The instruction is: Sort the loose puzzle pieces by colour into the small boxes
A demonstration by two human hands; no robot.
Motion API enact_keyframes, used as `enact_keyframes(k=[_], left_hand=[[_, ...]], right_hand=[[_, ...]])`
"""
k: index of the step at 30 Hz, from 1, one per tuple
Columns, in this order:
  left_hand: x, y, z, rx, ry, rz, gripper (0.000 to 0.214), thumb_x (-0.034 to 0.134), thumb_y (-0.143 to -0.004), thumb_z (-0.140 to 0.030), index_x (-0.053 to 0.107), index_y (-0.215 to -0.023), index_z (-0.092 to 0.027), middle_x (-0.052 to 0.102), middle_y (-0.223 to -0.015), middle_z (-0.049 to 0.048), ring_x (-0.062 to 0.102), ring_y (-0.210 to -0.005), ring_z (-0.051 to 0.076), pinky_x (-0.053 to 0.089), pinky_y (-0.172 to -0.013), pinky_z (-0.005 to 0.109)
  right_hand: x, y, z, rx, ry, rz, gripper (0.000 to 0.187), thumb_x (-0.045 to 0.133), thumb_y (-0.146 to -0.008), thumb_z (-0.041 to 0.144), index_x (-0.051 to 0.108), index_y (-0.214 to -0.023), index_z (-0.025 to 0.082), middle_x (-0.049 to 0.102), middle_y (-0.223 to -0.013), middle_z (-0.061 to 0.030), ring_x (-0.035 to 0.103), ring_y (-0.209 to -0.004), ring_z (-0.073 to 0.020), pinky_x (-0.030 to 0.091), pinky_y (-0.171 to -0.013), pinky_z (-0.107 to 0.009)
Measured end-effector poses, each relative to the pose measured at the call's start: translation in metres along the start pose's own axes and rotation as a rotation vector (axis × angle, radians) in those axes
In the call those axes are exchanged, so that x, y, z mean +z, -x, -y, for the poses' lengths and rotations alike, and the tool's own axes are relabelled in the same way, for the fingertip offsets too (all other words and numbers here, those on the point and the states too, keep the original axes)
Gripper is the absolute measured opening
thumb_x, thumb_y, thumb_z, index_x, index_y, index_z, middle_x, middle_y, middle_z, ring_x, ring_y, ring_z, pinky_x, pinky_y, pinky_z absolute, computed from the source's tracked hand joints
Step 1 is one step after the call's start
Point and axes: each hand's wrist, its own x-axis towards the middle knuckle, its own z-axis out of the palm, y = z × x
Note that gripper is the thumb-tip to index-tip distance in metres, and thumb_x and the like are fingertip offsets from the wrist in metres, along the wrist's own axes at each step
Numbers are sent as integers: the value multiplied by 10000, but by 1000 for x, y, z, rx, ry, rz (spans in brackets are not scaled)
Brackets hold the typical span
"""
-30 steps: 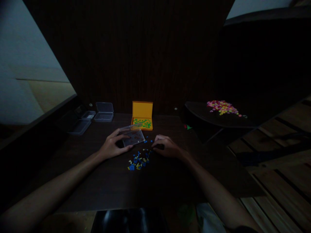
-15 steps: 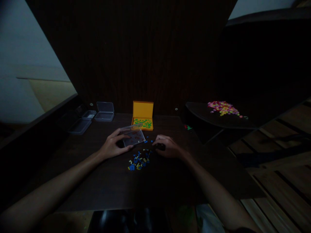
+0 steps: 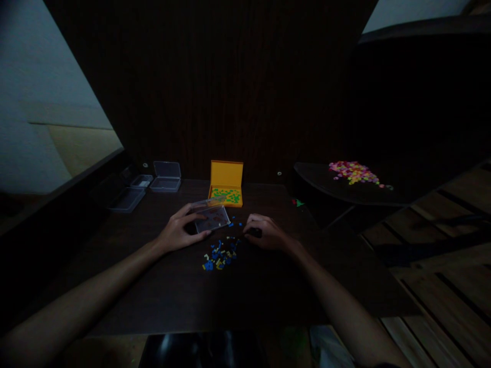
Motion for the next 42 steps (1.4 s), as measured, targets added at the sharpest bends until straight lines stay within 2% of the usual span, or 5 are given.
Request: enact_keyframes(k=[7, 20, 27, 42], left_hand=[[1, 0, 1, 18, 24, -4, 278, 767, -765, -365, 694, -970, -193, 601, -1245, 129, 599, -1160, 293, 537, -960, 485], [0, 1, 1, 4, 9, 5, 285, 763, -771, -375, 693, -970, -183, 603, -1217, 131, 613, -1126, 287, 551, -930, 475], [2, 1, 3, 21, 2, -7, 294, 768, -766, -368, 689, -982, -185, 604, -1208, 121, 619, -1104, 266, 558, -916, 442], [0, 0, 0, 24, 8, 0, 282, 763, -770, -369, 688, -973, -189, 604, -1216, 114, 618, -1110, 269, 563, -908, 457]], right_hand=[[1, 0, 2, 5, -20, 19, 137, 652, -862, 258, 717, -966, 198, 658, -907, -66, 633, -808, -169, 502, -715, -290], [-4, 0, 2, 49, -22, 29, 133, 659, -869, 303, 729, -881, 190, 653, -874, -61, 633, -795, -163, 499, -711, -279], [-3, -1, 2, 40, -19, 44, 160, 644, -880, 313, 730, -911, 182, 653, -882, -65, 629, -796, -160, 497, -696, -276], [1, 1, -3, 38, -60, 55, 220, 630, -902, 334, 746, -1031, 199, 658, -920, -71, 634, -821, -162, 499, -722, -279]])
